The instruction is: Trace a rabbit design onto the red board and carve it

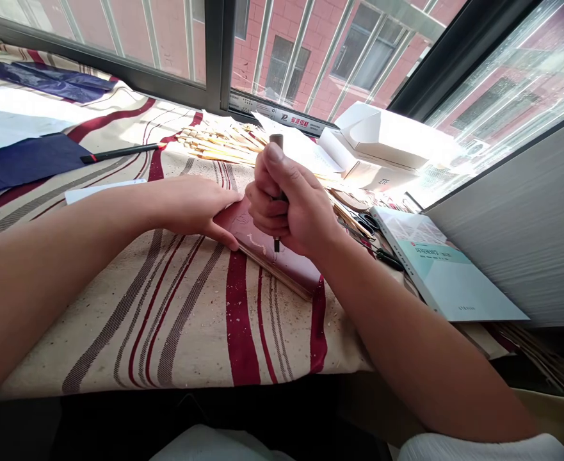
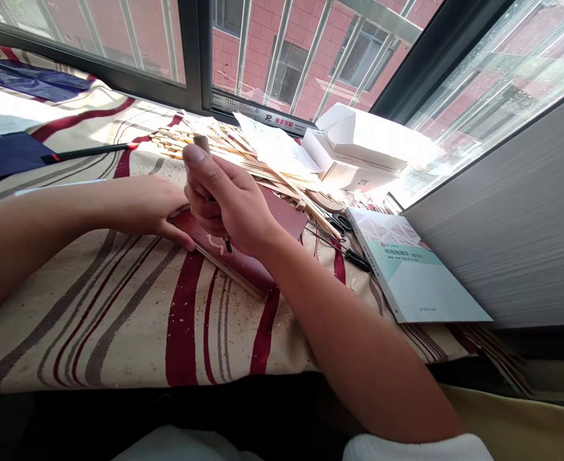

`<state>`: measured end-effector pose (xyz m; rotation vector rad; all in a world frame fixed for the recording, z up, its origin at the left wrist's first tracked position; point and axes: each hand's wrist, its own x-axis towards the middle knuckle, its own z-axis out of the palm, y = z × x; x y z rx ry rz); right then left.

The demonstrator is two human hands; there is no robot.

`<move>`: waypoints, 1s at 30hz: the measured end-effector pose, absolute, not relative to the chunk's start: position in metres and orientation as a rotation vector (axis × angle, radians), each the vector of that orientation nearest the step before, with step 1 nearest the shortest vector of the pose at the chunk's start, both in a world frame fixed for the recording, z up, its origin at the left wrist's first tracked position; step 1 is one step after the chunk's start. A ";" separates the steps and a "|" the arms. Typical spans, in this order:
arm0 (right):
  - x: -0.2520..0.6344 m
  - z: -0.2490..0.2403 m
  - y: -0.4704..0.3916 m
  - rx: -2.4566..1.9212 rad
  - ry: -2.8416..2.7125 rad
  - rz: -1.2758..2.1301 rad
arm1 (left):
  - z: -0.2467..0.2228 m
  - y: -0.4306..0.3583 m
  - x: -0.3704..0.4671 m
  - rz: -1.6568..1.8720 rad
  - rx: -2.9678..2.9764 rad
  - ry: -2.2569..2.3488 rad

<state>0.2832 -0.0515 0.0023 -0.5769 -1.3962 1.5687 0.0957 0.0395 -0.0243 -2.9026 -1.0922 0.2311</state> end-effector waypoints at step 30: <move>0.262 -0.015 -0.043 -0.812 -1.375 1.418 | -0.017 0.030 0.099 0.186 -2.982 -1.014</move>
